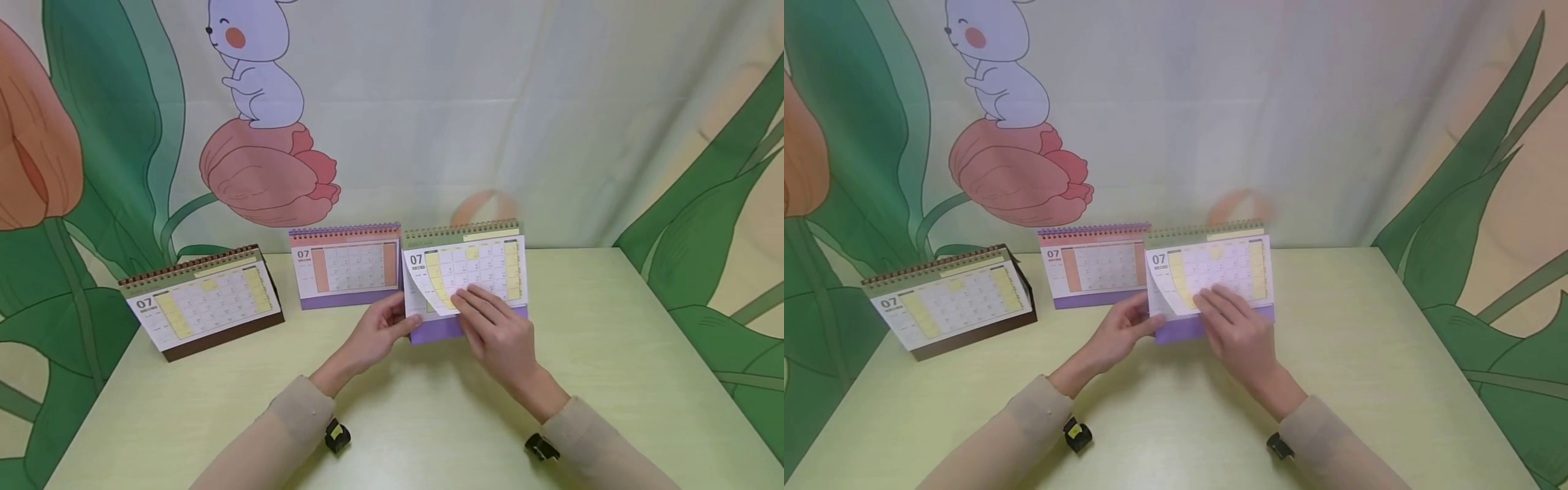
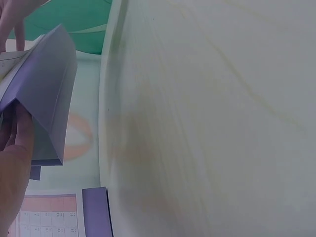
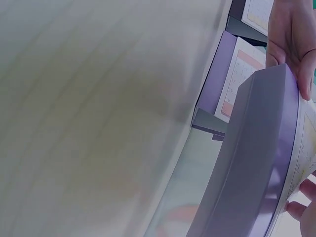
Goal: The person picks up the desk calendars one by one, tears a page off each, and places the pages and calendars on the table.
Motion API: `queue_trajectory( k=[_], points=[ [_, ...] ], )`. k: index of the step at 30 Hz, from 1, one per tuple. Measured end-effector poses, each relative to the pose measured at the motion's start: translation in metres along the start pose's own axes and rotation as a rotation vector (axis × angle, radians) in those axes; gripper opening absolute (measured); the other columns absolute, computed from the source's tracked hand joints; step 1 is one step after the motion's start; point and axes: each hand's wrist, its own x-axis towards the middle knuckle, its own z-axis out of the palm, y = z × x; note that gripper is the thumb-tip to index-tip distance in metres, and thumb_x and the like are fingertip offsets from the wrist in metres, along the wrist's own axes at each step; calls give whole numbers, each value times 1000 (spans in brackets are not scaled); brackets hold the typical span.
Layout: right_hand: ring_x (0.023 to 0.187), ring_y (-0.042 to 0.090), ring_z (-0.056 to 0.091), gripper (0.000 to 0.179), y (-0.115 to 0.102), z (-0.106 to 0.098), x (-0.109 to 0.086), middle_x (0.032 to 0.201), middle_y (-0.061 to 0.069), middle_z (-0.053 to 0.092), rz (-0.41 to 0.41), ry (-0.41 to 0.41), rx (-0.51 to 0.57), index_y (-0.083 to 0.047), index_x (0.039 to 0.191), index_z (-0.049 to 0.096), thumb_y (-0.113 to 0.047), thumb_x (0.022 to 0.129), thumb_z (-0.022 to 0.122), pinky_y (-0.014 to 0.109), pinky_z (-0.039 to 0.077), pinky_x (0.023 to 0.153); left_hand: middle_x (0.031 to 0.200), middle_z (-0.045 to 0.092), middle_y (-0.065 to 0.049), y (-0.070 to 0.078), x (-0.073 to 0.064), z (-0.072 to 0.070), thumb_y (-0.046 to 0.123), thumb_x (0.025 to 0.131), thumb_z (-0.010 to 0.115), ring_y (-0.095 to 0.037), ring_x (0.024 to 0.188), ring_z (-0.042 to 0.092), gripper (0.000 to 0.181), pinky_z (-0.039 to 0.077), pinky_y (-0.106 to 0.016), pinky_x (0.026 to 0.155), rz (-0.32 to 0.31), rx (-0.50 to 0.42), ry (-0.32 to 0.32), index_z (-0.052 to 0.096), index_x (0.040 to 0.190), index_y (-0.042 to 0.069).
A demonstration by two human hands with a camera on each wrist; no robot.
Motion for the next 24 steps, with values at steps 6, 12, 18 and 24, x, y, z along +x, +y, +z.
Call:
queue_trajectory(
  k=[6, 12, 18, 24],
  points=[
    [102, 33, 70, 24, -2, -2, -2, 112, 12, 75, 48, -14, 17, -2, 115, 77, -14, 102, 60, 48, 60, 79, 117, 68, -17, 0, 0, -1, 6, 103, 61, -22, 93, 63, 37, 55, -53, 85, 3, 14, 0, 58, 139, -2],
    [96, 32, 70, 24, -4, -3, -3, 110, 12, 74, 78, 0, 60, -1, 117, 76, -5, 94, 70, 47, 60, 75, 120, 67, -19, -2, 0, -3, 5, 103, 61, -22, 97, 65, 38, 58, -42, 85, -12, -27, 6, 57, 140, -4],
    [89, 30, 71, 19, -5, -1, -2, 104, 11, 75, 90, 56, 96, 0, 112, 78, -9, 100, 66, 44, 60, 71, 121, 67, -20, -2, 0, -2, 5, 103, 61, -22, 98, 66, 37, 59, -38, 85, -29, -55, 21, 58, 139, -5],
    [88, 30, 71, 19, -6, 3, -4, 104, 11, 75, 96, 45, 75, -1, 110, 78, -3, 94, 69, 43, 60, 71, 118, 67, -20, -1, 0, 1, 5, 103, 62, -21, 95, 65, 37, 59, -35, 83, -32, -47, 38, 59, 138, -4]
  ],
)
